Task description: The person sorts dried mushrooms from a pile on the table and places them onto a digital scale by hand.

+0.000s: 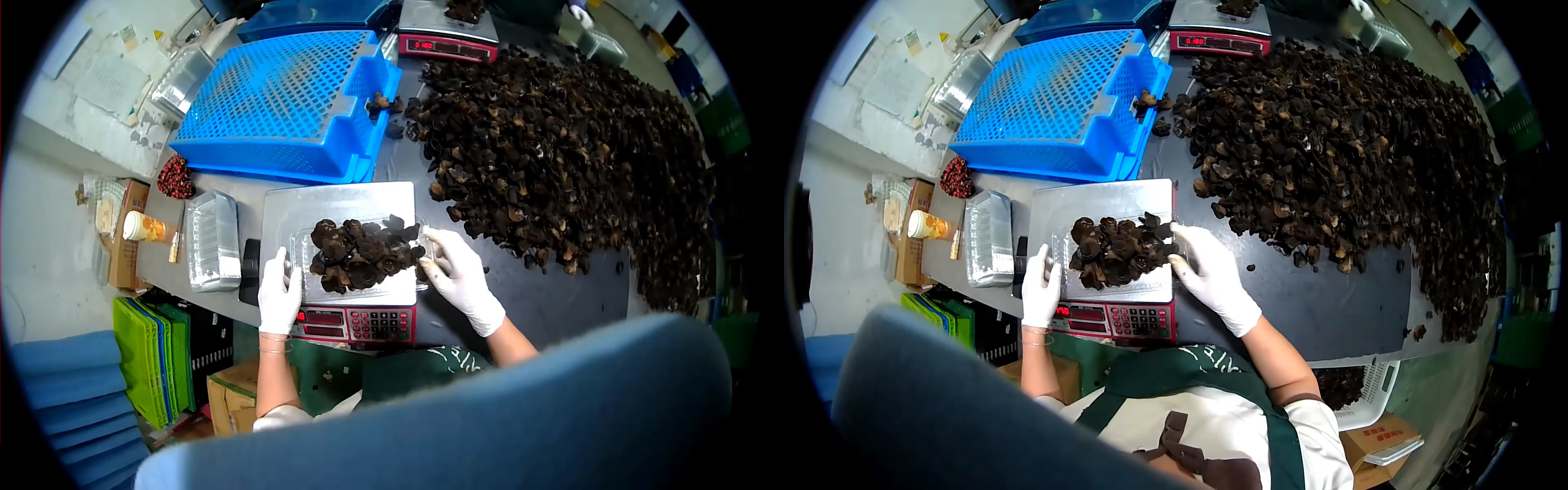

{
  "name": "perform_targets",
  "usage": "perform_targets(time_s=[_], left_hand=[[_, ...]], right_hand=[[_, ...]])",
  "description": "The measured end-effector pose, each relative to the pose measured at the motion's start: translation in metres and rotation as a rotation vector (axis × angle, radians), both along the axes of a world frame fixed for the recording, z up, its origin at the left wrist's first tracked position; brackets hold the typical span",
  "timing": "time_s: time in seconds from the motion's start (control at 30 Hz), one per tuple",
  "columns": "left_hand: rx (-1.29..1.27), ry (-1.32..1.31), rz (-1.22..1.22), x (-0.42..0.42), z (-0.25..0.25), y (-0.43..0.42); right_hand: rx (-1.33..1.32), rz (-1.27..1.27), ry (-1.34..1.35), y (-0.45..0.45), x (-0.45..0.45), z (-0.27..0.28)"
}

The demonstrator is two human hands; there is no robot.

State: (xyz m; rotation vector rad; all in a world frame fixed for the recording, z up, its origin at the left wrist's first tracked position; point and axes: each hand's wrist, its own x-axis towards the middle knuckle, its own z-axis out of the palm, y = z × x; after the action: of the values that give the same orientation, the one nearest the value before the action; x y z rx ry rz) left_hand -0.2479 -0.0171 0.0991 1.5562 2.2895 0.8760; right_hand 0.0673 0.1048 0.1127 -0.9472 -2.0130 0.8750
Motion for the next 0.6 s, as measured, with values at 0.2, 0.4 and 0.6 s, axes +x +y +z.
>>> perform_targets(time_s=[0.2, 0.4, 0.6], left_hand=[[-0.049, -0.331, 0.007, -0.012, -0.024, -0.001], [0.061, -0.772, 0.066, -0.019, -0.021, 0.015], [0.309, -0.758, 0.121, -0.054, -0.008, 0.066]], right_hand=[[-0.726, -0.007, 0.01, -0.019, 0.023, -0.037], [-0.757, 0.06, 0.173, 0.004, 0.0, -0.028], [-0.616, 0.095, 0.301, 0.078, -0.057, 0.012]])
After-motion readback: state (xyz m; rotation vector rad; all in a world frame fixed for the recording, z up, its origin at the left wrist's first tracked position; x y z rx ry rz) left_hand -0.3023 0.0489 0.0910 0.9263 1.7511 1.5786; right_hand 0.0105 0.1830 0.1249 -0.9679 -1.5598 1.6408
